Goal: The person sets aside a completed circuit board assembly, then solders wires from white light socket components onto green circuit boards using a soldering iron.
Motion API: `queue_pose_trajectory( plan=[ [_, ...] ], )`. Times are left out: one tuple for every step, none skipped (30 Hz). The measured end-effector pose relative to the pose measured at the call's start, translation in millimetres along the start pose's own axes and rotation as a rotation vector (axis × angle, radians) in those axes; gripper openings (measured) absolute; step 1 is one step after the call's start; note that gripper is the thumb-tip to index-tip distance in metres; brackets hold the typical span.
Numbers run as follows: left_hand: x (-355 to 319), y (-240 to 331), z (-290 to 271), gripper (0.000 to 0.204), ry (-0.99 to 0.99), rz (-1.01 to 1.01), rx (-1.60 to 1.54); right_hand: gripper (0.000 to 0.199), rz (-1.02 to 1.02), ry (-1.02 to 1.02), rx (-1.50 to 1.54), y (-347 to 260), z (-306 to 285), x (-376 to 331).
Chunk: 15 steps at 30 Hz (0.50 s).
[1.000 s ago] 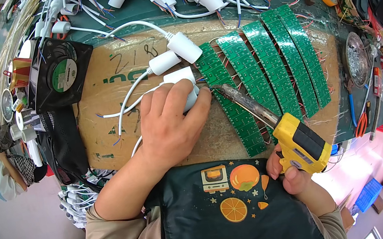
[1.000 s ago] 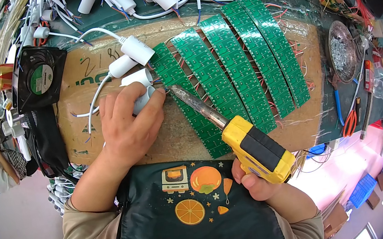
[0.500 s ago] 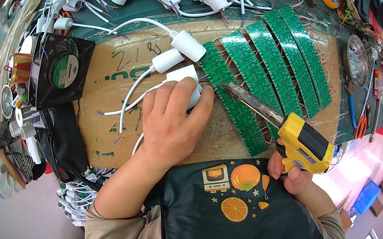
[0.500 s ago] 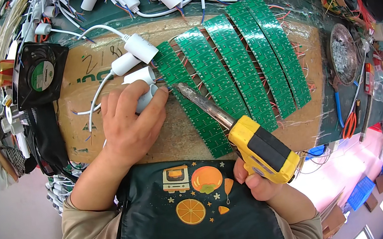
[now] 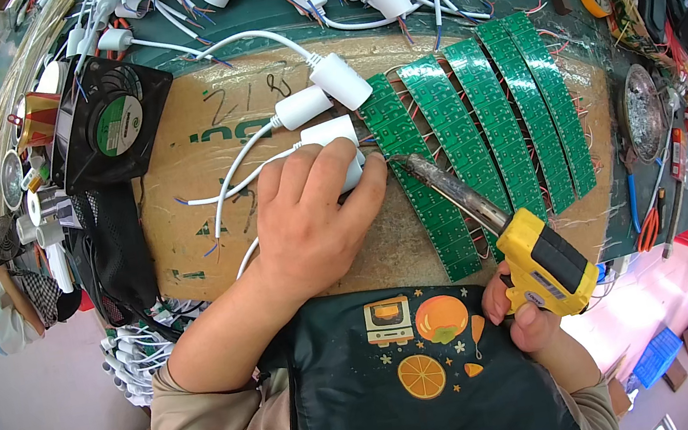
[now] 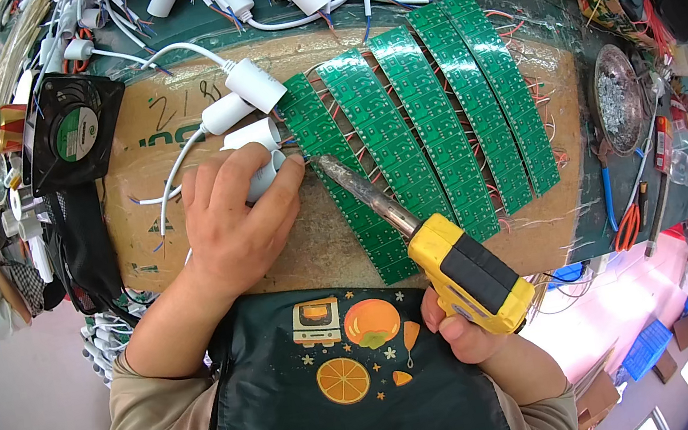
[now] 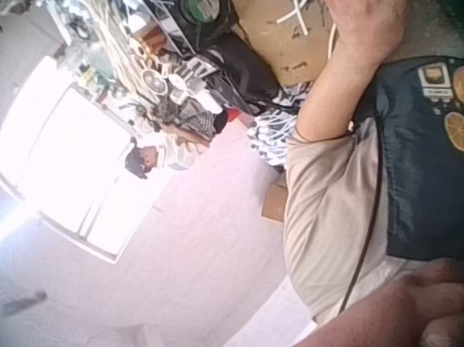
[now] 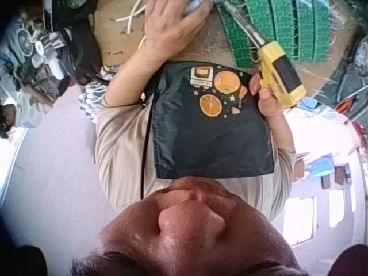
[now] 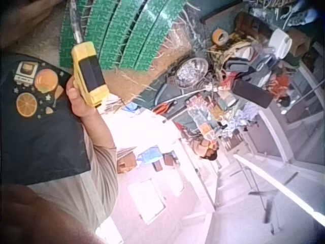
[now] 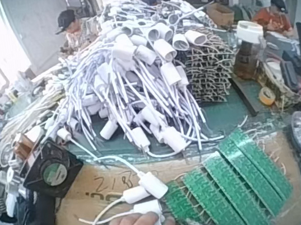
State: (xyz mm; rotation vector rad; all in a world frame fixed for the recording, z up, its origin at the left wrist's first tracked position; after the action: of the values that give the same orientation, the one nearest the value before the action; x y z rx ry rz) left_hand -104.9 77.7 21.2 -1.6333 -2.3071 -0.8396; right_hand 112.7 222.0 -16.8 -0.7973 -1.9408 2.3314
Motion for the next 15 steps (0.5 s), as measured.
queue_pose_trajectory(
  plan=[
    [-0.1,-0.1,0.0,0.032,0.000,0.000,0.000,0.070,0.001,-0.001,0.007,-0.7,0.5,0.4],
    [-0.2,-0.1,0.0,0.032,-0.003,0.001,0.003,0.070,0.001,-0.001,0.007,-2.0,1.0,1.1],
    [-0.3,-0.1,0.1,0.032,-0.005,0.003,0.006,0.068,0.011,-0.001,-0.001,-3.2,1.4,1.8],
    [-0.4,0.1,0.1,0.032,-0.005,0.003,0.006,0.065,0.021,-0.002,-0.009,-3.5,1.7,2.1],
    [-0.5,0.3,0.0,0.032,-0.005,0.002,0.006,0.065,0.021,-0.002,-0.009,-3.3,1.2,1.9],
    [-0.7,0.5,0.0,0.032,-0.005,0.001,0.007,0.063,0.016,0.000,-0.031,-3.2,0.2,1.6],
    [-0.6,0.7,-0.1,0.032,-0.005,0.001,0.007,0.062,0.011,0.001,-0.053,-3.0,-0.4,1.3],
    [-0.5,0.9,-0.1,0.032,-0.003,0.002,0.006,0.062,0.011,0.001,-0.053,-2.2,-0.6,0.8],
    [-0.5,1.1,-0.3,0.032,-0.002,0.003,0.004,0.064,0.009,0.006,-0.055,-1.3,-1.0,0.0],
    [-0.5,1.0,-0.1,0.032,-0.002,0.003,0.004,0.067,0.008,0.012,-0.058,-0.2,-1.4,-0.4],
    [-0.7,0.8,0.0,0.032,0.000,0.005,0.003,0.067,0.008,0.012,-0.058,1.0,-1.7,-0.7],
    [-0.9,0.7,0.1,0.032,0.001,0.005,0.001,0.072,-0.008,0.005,-0.040,1.4,-1.6,-0.7],
    [-0.9,1.0,-0.5,0.032,0.001,0.005,0.001,0.076,-0.024,-0.002,-0.022,1.3,-1.5,-0.3],
    [-1.0,0.0,-0.7,0.036,-0.013,-0.028,-0.020,0.076,-0.022,-0.003,-0.022,2.0,-2.3,0.6],
    [-1.2,-1.8,-0.2,0.043,-0.027,-0.061,-0.040,0.081,-0.030,-0.010,-0.019,2.0,-2.9,1.7]
  ],
)
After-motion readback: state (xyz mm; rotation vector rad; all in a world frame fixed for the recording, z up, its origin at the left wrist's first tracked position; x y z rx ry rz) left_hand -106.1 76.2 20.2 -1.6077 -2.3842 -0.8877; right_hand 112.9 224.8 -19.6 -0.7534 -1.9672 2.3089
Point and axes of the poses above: each hand's wrist, its own x-axis towards the middle knuckle, its own z-axis out of the palm, y = z × x, the point moved 6 cm from there along x, towards the middle knuckle, and after that the axes turned 15 degrees about -x, right-handed, at the moved point
